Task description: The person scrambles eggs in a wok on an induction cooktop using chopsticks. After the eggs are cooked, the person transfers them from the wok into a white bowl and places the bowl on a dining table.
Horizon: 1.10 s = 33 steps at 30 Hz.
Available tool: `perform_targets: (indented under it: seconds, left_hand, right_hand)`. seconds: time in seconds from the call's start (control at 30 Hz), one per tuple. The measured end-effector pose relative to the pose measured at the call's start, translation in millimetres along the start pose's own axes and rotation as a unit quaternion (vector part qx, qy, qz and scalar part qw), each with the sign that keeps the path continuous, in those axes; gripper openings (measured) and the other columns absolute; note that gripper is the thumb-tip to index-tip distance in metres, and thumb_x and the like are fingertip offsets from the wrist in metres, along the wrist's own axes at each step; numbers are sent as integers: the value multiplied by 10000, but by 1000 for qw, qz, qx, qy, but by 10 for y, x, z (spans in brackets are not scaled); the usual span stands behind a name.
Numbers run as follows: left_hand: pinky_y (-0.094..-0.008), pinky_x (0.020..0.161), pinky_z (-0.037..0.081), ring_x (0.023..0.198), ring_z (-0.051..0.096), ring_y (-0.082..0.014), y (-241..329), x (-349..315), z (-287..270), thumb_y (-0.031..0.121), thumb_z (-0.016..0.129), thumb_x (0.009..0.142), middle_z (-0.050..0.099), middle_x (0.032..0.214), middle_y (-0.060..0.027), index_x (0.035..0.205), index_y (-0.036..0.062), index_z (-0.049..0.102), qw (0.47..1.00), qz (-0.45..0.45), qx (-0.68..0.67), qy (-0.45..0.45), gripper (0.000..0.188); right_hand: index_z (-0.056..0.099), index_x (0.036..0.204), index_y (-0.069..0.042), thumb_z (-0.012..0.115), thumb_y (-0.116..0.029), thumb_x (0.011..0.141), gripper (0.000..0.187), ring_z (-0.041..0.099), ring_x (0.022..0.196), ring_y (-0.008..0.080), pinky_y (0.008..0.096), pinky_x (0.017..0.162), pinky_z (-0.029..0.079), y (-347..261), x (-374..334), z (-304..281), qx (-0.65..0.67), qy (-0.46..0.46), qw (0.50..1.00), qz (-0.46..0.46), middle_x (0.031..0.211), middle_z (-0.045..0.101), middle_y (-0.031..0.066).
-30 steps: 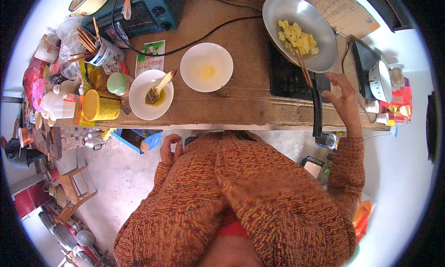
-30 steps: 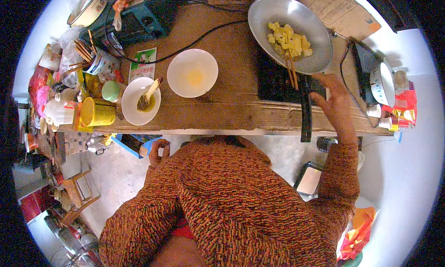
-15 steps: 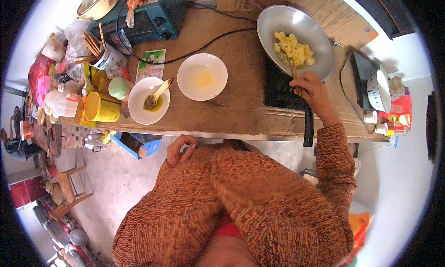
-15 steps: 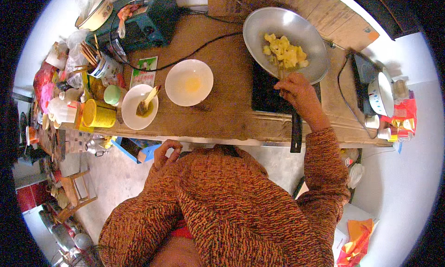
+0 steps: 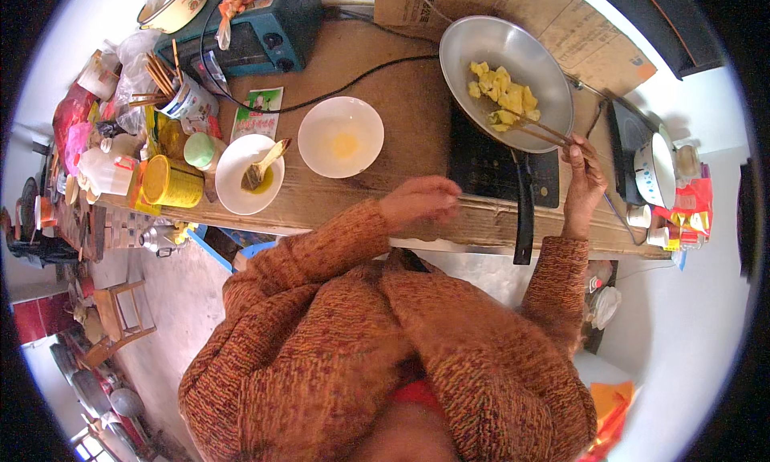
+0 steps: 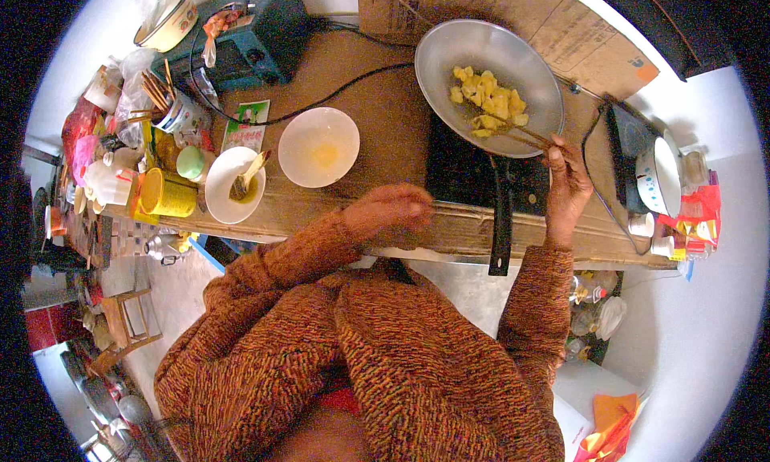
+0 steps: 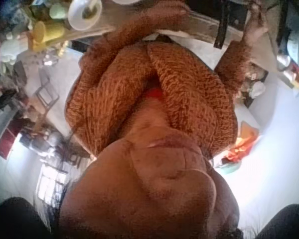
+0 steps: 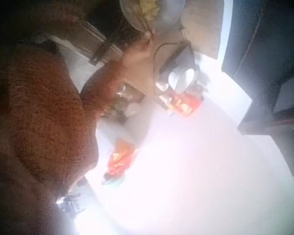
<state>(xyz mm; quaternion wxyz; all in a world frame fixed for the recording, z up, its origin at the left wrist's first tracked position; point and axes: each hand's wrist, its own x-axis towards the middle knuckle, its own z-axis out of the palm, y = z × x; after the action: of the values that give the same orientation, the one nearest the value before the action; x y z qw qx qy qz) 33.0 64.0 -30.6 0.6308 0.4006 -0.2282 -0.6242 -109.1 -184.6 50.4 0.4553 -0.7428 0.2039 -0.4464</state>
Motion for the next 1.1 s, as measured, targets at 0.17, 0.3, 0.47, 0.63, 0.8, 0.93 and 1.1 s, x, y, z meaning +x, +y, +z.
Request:
perform_targets:
  seconds: [0.17,0.3,0.47,0.63,0.8,0.93,1.1]
  left_hand:
    - [-382,825,486,963,584,-264,-296,757,271,217,588,847,594,1018,-123,1075,48,517,975,-105,-189,-42,292]
    - [-440,820,489,946,592,-296,-290,1073,524,167,599,831,596,1003,-139,1088,52,487,954,-99,-260,-115,303]
    - [-464,740,499,837,597,-260,-108,1075,846,114,616,799,593,914,-108,1040,67,486,951,-50,-301,-39,278]
    - [-386,585,496,616,536,-163,-105,1105,826,80,622,776,520,726,-27,993,93,495,946,-63,-317,26,251]
    - [-320,509,470,558,488,-119,-54,1028,656,89,626,774,490,691,-8,954,95,506,953,-75,-294,18,217]
    - [-298,481,458,549,478,-108,21,992,584,134,639,789,486,681,-7,899,91,514,960,-86,-265,11,172]
    - [-250,403,385,488,434,-87,88,1019,441,198,643,811,480,642,4,771,89,496,969,-101,-225,13,188]
  right_hand:
    - [612,1007,3,576,-129,865,197,555,821,125,241,709,458,115,-52,-74,-1,56,998,13,946,601,49]
    - [609,998,1,569,-134,870,190,567,802,125,234,680,460,172,-93,-129,15,74,997,18,950,609,62]
    - [603,993,9,563,-138,875,193,578,797,123,229,661,463,262,-71,-180,9,73,997,18,965,611,78]
    - [596,1010,12,549,-144,884,206,580,818,128,228,679,461,247,-36,-116,-10,50,999,12,973,610,77]
    - [587,1028,13,538,-148,891,217,585,835,136,229,703,457,342,-90,-140,1,43,999,25,977,612,68]
    - [579,1037,11,521,-150,897,221,593,869,139,230,705,458,269,-107,-137,-28,17,999,31,966,615,75]
    - [587,1023,10,506,-191,907,246,591,856,145,232,693,458,51,-178,-49,-17,-4,998,60,944,617,76]
